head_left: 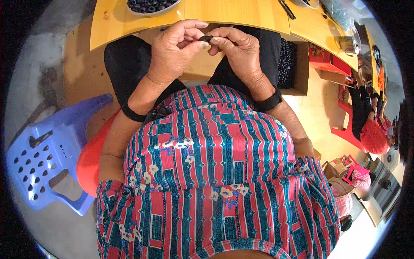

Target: The person assembles small black plastic components by hand.

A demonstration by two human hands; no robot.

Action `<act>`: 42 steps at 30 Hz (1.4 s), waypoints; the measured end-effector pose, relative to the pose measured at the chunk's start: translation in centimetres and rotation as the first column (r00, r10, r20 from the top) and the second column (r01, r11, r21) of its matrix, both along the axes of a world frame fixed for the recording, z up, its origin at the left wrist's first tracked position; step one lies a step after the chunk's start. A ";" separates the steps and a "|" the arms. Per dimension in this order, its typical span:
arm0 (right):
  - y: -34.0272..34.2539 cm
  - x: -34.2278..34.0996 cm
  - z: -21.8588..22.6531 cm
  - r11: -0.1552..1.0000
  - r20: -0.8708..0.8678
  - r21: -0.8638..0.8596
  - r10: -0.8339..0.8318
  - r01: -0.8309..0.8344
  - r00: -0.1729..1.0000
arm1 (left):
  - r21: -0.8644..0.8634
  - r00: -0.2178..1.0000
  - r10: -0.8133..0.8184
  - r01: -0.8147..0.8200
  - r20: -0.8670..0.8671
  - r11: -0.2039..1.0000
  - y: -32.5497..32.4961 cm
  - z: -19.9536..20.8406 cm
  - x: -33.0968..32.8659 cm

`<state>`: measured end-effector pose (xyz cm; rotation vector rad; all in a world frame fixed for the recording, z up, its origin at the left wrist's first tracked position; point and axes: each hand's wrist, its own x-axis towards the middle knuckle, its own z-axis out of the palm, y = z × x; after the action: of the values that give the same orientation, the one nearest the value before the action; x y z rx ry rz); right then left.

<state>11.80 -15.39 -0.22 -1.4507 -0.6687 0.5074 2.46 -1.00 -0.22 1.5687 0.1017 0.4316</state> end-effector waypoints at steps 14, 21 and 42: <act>-0.4 0.6 0.4 0.954 -0.662 0.212 0.299 -0.212 0.687 | 0.332 0.984 0.086 -0.134 0.154 0.934 0.0 1.2 0.0; -0.3 0.4 0.1 0.917 -0.634 0.272 0.399 -0.293 0.662 | 0.411 0.978 0.077 -0.153 0.196 0.899 0.4 0.8 0.1; -0.1 -0.9 0.6 0.962 -0.593 0.101 0.263 -0.254 0.761 | 0.426 0.978 0.068 -0.149 0.200 0.892 -0.2 0.2 0.2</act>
<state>10.95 -15.53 0.39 -1.0862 -0.3488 1.1274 2.65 -1.19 -0.01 1.9659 -0.0532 0.7214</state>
